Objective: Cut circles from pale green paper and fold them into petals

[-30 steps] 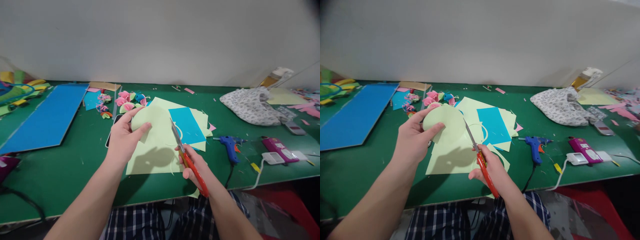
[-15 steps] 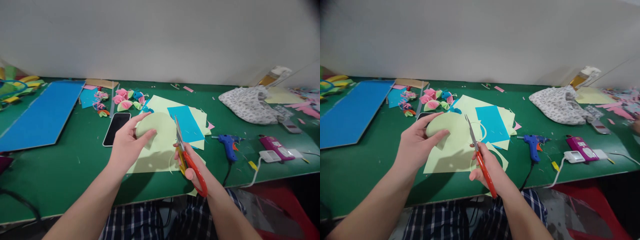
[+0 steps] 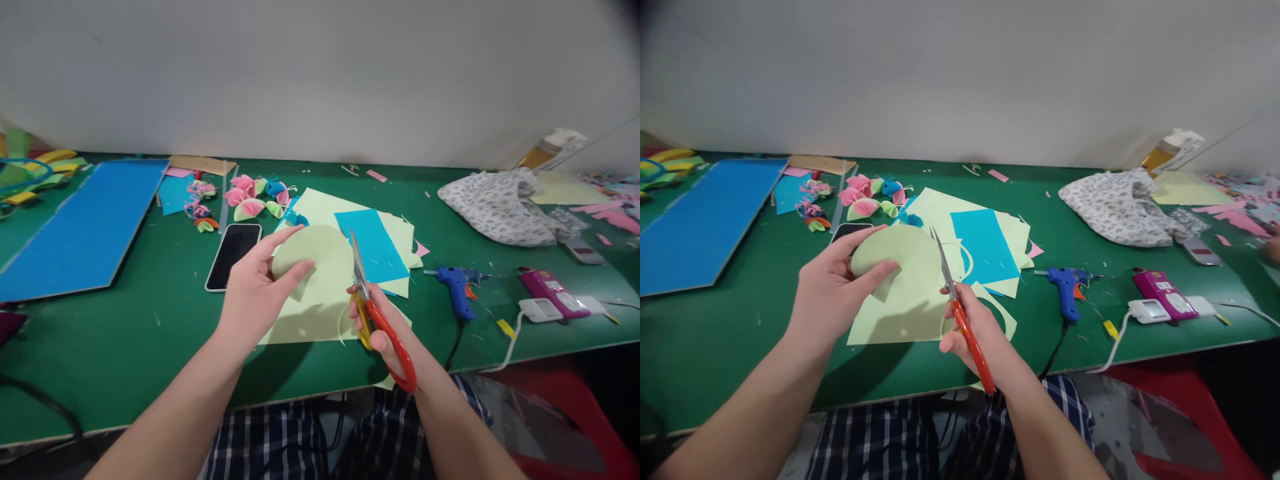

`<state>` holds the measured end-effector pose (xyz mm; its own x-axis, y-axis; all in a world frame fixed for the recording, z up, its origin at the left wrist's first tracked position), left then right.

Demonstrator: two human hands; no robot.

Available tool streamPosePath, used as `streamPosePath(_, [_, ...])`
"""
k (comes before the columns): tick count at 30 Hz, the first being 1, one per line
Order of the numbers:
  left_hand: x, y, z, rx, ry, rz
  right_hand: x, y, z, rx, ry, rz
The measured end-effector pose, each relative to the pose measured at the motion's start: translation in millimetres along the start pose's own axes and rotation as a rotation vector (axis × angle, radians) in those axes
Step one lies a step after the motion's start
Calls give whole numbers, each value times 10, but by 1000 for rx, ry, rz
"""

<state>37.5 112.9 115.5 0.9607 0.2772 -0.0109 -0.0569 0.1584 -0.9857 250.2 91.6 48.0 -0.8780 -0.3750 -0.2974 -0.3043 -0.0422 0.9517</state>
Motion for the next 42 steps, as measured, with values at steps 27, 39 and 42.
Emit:
streamPosePath(27, [-4, -51, 55, -28, 74, -58, 18, 158, -32, 166, -14, 147])
streamPosePath(39, [-39, -36, 105, -67, 22, -88, -5, 148, -46, 142, -26, 61])
streamPosePath(42, [-50, -22, 120, -62, 32, -114, -19, 143, -44, 136, -29, 22])
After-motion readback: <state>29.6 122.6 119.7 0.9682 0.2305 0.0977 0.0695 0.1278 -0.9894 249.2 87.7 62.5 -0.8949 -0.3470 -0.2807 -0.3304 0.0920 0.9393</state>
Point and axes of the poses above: each hand's wrist, its own z-axis towards the middle knuckle, its own x-axis out of the palm, y = z × x, the point moved 1 cm from there along z, towards the middle knuckle, and after that the axes turned 15 degrees about -z, right-handed, at the moved point
